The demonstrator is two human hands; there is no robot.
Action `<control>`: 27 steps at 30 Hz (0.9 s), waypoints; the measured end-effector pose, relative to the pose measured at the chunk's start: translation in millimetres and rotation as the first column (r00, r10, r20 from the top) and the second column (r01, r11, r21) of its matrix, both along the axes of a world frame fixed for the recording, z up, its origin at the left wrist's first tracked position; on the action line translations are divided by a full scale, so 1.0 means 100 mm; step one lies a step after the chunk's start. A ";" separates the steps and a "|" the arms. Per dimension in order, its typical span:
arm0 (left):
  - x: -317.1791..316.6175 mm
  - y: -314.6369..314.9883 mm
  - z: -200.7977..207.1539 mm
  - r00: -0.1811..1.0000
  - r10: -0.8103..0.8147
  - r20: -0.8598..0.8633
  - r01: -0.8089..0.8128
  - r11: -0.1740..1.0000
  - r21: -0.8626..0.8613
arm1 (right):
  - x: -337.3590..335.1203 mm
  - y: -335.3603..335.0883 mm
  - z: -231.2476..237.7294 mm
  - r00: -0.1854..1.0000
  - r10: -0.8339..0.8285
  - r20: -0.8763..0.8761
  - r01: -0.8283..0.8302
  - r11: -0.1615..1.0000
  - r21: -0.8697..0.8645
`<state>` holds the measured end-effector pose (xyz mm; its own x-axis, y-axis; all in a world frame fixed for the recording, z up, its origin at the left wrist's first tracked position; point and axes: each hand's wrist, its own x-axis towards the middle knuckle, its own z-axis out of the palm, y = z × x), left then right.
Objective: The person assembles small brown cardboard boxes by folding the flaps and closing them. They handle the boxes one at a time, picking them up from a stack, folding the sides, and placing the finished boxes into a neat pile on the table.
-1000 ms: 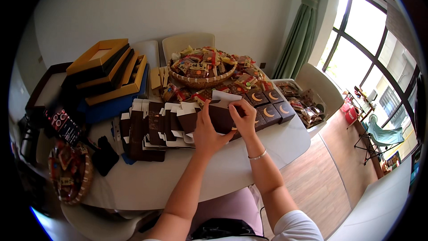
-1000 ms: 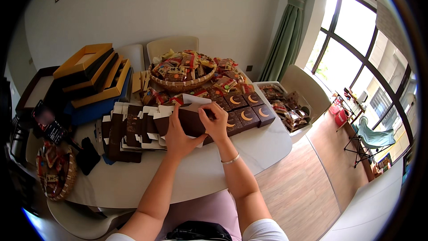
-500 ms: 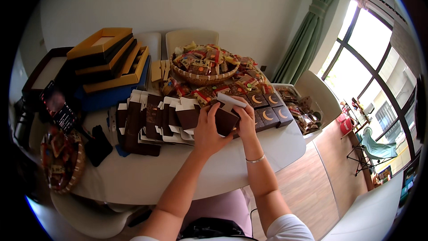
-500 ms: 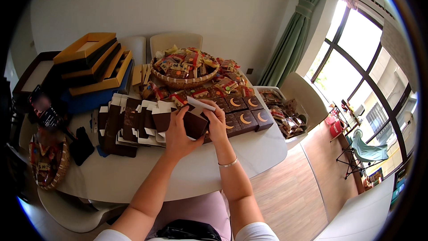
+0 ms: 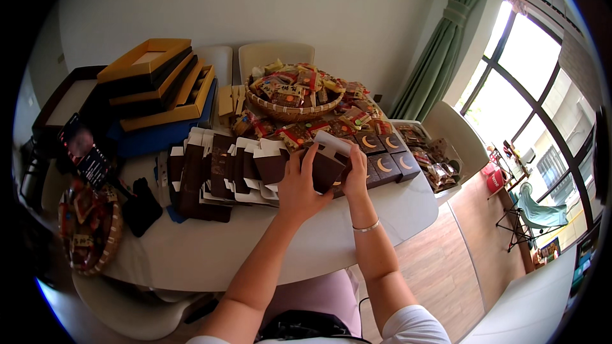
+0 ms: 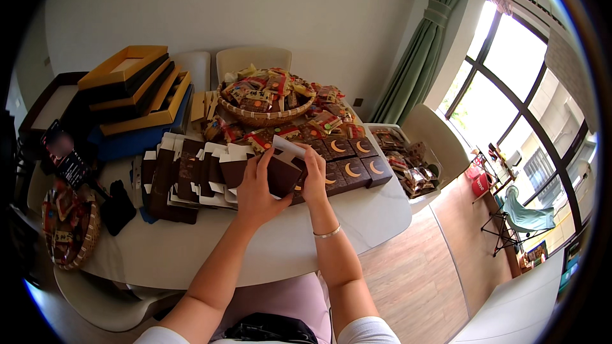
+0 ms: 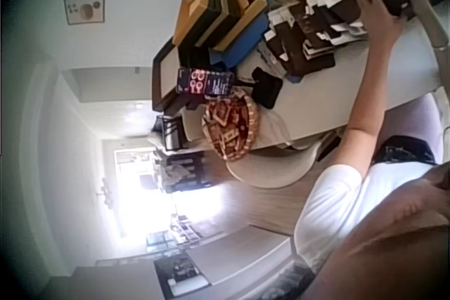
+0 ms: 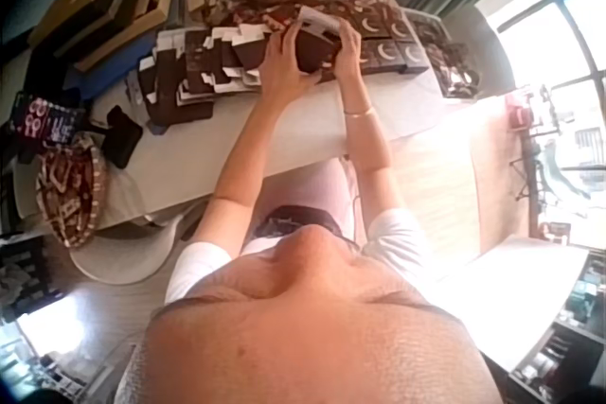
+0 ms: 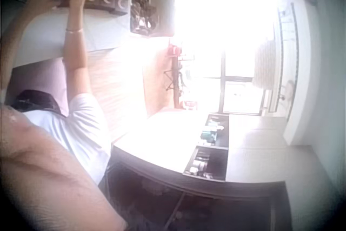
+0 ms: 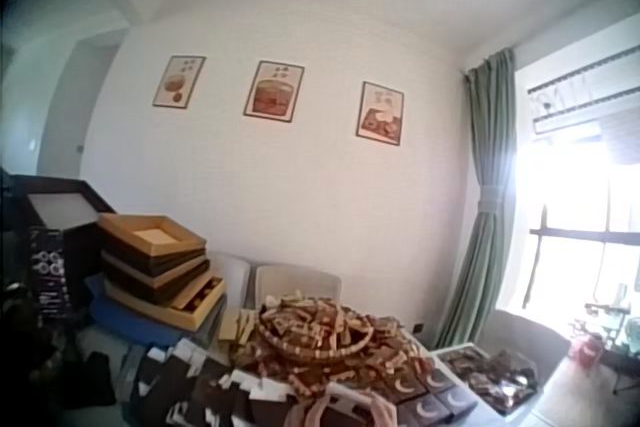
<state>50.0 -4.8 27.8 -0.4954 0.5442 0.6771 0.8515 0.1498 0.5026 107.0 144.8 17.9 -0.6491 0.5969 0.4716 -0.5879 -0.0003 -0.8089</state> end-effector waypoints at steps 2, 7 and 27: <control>0.00 -0.01 0.01 1.000 -0.001 0.010 0.001 1.000 0.003 | 0.00 -0.02 0.01 1.000 0.020 -0.018 -0.021 0.997 -0.074; 0.01 -0.01 0.02 0.999 0.014 0.033 -0.013 1.000 -0.021 | 0.01 -0.12 0.12 0.999 0.047 0.022 -0.044 0.990 -0.136; -0.03 0.00 -0.01 0.996 0.031 0.079 -0.023 0.996 -0.091 | 0.00 -0.02 0.14 0.986 0.066 0.153 -0.057 0.997 -0.061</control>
<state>47.3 -4.9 26.7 -0.5618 0.5869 0.5831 0.8037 0.2201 0.5528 106.6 142.9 31.4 -0.7480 0.5760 0.3298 -0.4534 -0.0805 -0.8877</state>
